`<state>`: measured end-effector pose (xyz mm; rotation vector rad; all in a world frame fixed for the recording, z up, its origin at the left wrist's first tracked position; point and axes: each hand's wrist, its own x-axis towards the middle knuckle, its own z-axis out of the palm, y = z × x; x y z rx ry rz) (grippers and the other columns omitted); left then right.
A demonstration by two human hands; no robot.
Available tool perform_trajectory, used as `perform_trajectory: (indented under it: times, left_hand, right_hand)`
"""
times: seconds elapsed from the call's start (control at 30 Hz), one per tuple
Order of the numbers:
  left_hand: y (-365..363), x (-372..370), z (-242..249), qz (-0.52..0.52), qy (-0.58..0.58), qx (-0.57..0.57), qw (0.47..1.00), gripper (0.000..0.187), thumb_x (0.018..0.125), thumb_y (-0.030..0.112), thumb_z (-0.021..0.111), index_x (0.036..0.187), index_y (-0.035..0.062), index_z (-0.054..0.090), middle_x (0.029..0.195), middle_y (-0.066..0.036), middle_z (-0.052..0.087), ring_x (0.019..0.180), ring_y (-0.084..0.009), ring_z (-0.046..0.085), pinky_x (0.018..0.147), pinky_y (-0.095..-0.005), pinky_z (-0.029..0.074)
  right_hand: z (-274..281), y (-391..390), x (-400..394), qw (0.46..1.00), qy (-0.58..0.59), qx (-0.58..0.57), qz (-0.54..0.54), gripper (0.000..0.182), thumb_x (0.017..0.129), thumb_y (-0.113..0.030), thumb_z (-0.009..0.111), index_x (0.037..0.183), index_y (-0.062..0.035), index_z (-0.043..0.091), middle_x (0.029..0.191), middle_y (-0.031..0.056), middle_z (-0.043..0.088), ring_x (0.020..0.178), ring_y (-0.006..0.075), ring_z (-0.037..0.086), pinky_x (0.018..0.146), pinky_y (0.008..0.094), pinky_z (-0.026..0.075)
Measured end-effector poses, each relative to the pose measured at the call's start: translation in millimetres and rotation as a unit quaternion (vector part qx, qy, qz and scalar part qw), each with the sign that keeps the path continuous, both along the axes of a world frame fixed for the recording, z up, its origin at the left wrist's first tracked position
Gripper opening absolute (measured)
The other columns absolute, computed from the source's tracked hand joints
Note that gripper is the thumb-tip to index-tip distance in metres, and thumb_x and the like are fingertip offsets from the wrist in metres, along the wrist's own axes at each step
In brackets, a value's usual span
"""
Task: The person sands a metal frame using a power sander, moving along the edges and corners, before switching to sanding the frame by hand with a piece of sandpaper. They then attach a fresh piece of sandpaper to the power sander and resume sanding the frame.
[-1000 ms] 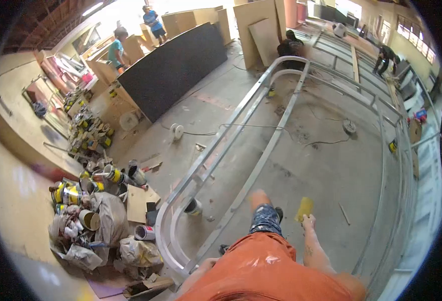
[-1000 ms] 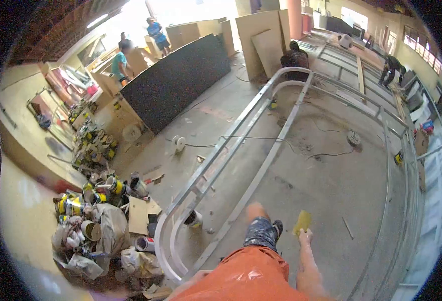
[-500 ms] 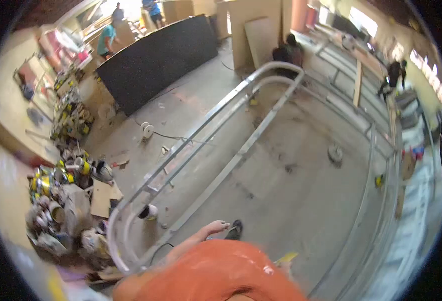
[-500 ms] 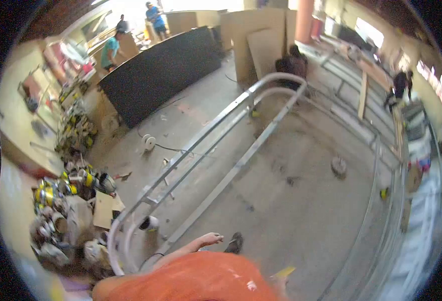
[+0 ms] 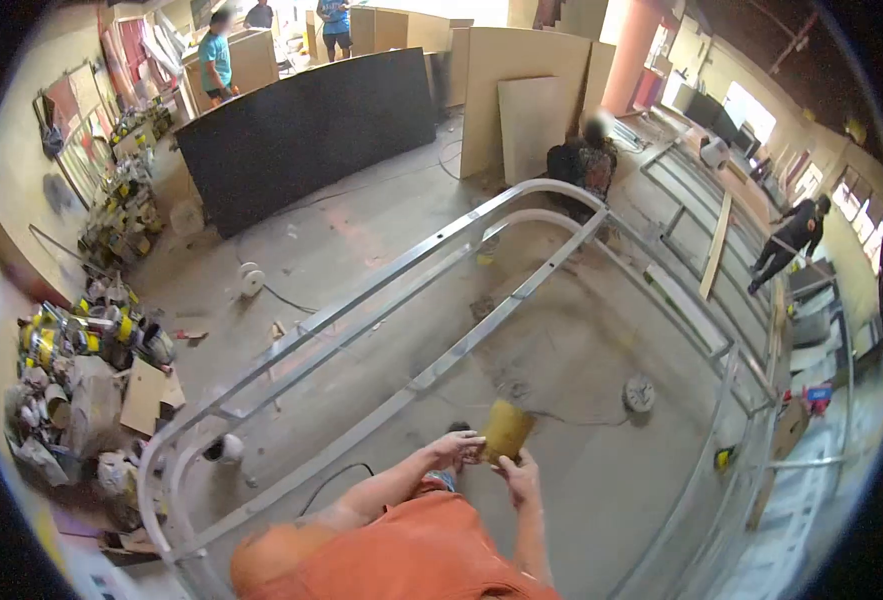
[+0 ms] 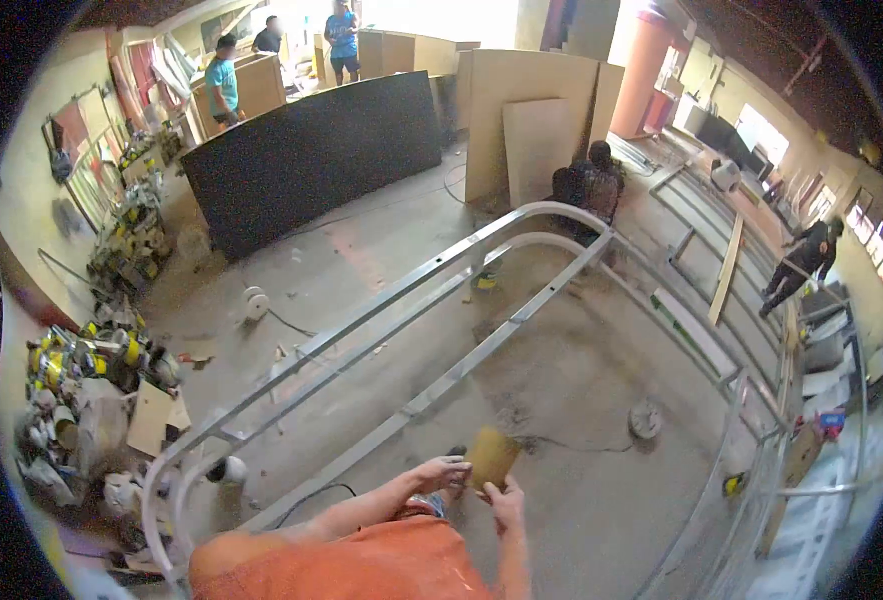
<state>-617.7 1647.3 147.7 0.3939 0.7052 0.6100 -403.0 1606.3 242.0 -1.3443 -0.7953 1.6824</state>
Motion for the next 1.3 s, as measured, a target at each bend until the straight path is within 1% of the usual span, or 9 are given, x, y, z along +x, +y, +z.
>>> perform_trajectory:
  times: [0.27, 0.6, 0.83, 0.97, 1.03, 1.13, 1.2, 1.27, 1.3]
  left_hand:
    - [169.7, 48.3, 67.1, 0.000, 0.169, 0.216, 0.962, 0.045, 0.094, 0.022, 0.077, 0.133, 0.0042, 0.064, 0.113, -0.006, 0.073, 0.096, -0.0161, 0.071, 0.075, -0.0318, 0.061]
    - [215.7, -15.3, 20.1, 0.281, 0.093, -0.041, 0.954, 0.038, 0.091, 0.019, 0.079, 0.122, 0.0017, 0.066, 0.104, -0.007, 0.072, 0.087, -0.0187, 0.071, 0.083, -0.0407, 0.061]
    - [262.0, 35.6, -66.1, 0.674, -0.045, -0.266, 0.688, 0.040, 0.102, 0.024, 0.058, 0.131, -0.0030, 0.058, 0.117, -0.018, 0.072, 0.096, -0.0329, 0.074, 0.079, -0.0468, 0.063]
    - [292.5, 138.0, -71.3, 0.628, 0.107, -0.282, 0.718, 0.041, 0.108, 0.028, 0.049, 0.132, -0.0046, 0.055, 0.109, -0.021, 0.073, 0.085, -0.0345, 0.074, 0.070, -0.0424, 0.060]
    - [305.9, 174.7, -64.2, 0.675, 0.018, -0.309, 0.670, 0.041, 0.109, 0.028, 0.045, 0.133, -0.0042, 0.054, 0.109, -0.025, 0.073, 0.079, -0.0365, 0.074, 0.068, -0.0469, 0.060]
    - [318.0, 189.3, -60.1, 0.666, 0.104, -0.354, 0.649, 0.041, 0.110, 0.029, 0.044, 0.134, -0.0037, 0.053, 0.110, -0.025, 0.073, 0.080, -0.0366, 0.074, 0.068, -0.0477, 0.060]
    - [324.9, 182.3, -60.1, 0.663, 0.154, -0.375, 0.629, 0.042, 0.110, 0.030, 0.044, 0.134, -0.0033, 0.053, 0.110, -0.025, 0.073, 0.080, -0.0367, 0.074, 0.068, -0.0483, 0.060]
    - [330.5, 178.1, -57.8, 0.666, 0.181, -0.384, 0.613, 0.042, 0.110, 0.030, 0.043, 0.134, -0.0029, 0.053, 0.111, -0.025, 0.073, 0.081, -0.0367, 0.074, 0.068, -0.0488, 0.061]
    - [334.1, 177.6, -57.1, 0.672, 0.184, -0.384, 0.606, 0.043, 0.110, 0.031, 0.043, 0.135, -0.0027, 0.052, 0.111, -0.025, 0.073, 0.081, -0.0368, 0.074, 0.068, -0.0491, 0.061]
  right_hand:
    - [17.7, 173.8, 50.7, 0.985, -0.173, 0.016, 0.018, 0.032, 0.095, 0.003, 0.064, 0.127, 0.0040, 0.063, 0.119, 0.0162, 0.071, 0.100, 0.0230, 0.072, 0.072, 0.0343, 0.067]
    - [-28.9, 440.4, 17.7, 0.937, -0.191, -0.056, 0.287, 0.042, 0.106, -0.029, 0.060, 0.138, -0.0023, 0.060, 0.118, 0.0140, 0.073, 0.095, 0.0203, 0.074, 0.076, 0.0359, 0.060]
    - [-176.8, 672.0, -58.3, 0.700, -0.460, 0.303, 0.455, 0.046, 0.096, -0.039, 0.065, 0.120, -0.0009, 0.072, 0.128, 0.0199, 0.069, 0.126, 0.0414, 0.060, 0.107, 0.0469, 0.047]
    - [-215.0, 739.0, -82.9, 0.435, -0.557, 0.204, 0.677, 0.067, 0.098, -0.063, 0.050, 0.133, -0.0085, 0.069, 0.138, 0.0185, 0.064, 0.131, 0.0404, 0.057, 0.119, 0.0540, 0.031]
    - [-273.0, 760.6, -69.4, 0.443, -0.542, 0.045, 0.712, 0.064, 0.100, -0.063, 0.045, 0.136, -0.0157, 0.070, 0.143, 0.0102, 0.065, 0.143, 0.0343, 0.050, 0.126, 0.0566, 0.012]
    - [-251.8, 754.6, -76.9, 0.627, -0.421, -0.091, 0.649, 0.056, 0.102, -0.053, 0.052, 0.129, -0.0093, 0.073, 0.131, 0.0116, 0.072, 0.131, 0.0322, 0.061, 0.119, 0.0590, 0.031]
    - [-168.4, 755.6, -106.3, 0.771, -0.265, -0.485, 0.314, 0.035, 0.101, -0.036, 0.057, 0.098, -0.0054, 0.073, 0.099, 0.0128, 0.068, 0.092, 0.0329, 0.062, 0.073, 0.0551, 0.048]
    - [-348.6, 728.9, -124.2, 0.666, -0.306, -0.208, 0.648, 0.029, 0.101, -0.024, 0.060, 0.108, -0.0015, 0.076, 0.102, 0.0134, 0.077, 0.093, 0.0289, 0.075, 0.069, 0.0491, 0.058]
    - [-367.5, 720.1, -132.9, 0.716, -0.268, -0.248, 0.595, 0.027, 0.101, -0.022, 0.059, 0.108, -0.0018, 0.077, 0.097, 0.0122, 0.077, 0.089, 0.0291, 0.075, 0.069, 0.0485, 0.057]
